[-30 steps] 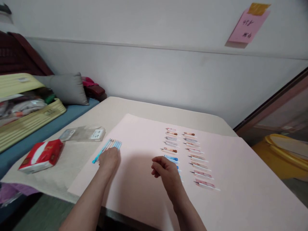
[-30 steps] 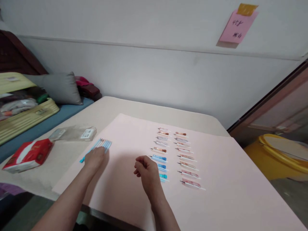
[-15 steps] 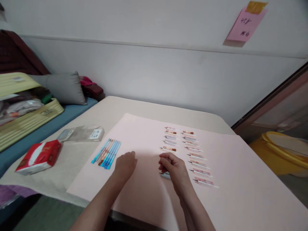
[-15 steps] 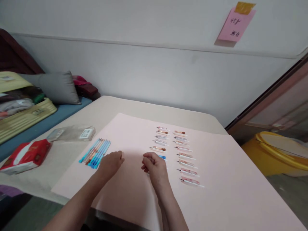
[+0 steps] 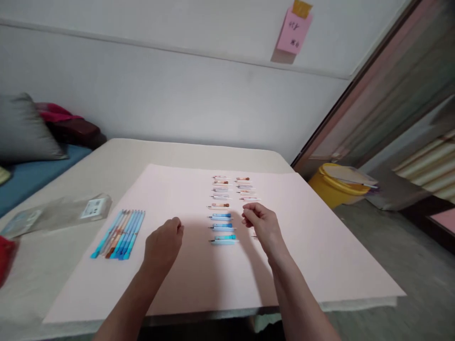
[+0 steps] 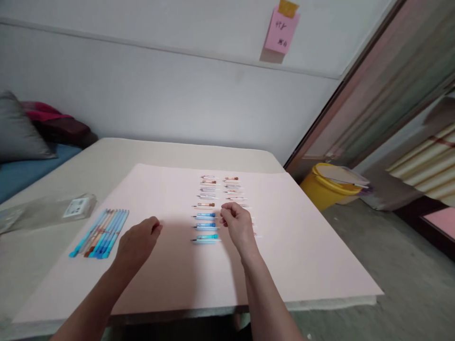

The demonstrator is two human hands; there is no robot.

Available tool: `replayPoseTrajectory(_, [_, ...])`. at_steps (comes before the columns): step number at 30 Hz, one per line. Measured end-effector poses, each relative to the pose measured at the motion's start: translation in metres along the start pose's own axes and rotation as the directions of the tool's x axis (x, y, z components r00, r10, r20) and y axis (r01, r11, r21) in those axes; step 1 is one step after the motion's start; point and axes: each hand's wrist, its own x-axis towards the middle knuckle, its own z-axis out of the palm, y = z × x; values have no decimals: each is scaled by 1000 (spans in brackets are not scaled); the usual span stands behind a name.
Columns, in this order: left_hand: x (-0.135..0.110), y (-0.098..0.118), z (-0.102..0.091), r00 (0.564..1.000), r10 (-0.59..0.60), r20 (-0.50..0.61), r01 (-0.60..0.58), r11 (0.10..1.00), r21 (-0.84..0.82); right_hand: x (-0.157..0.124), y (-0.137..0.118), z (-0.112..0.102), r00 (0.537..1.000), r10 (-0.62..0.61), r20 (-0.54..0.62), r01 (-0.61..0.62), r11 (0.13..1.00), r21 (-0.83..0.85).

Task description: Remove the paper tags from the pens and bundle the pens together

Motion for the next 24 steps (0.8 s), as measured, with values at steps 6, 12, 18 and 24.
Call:
replayPoseTrajectory(6, [-9, 12, 6, 998, 60, 34, -58, 998, -36, -11, 9, 0, 957, -129, 259, 264, 757, -598])
replayPoseTrajectory(12, [-12, 18, 8, 992, 74, 102, -68, 996, -62, -24, 16, 10, 896, 75, 437, 391, 333, -858])
replayPoseTrajectory(18, [-15, 27, 10, 967, 168, 194, -35, 836, -548, -31, 27, 16, 858, 145, 492, 469, 169, -867])
replayPoseTrajectory(24, [-24, 38, 13, 906, 112, 408, 386, 173, -906, -39, 34, 29, 825, 160, 542, 523, 148, -840])
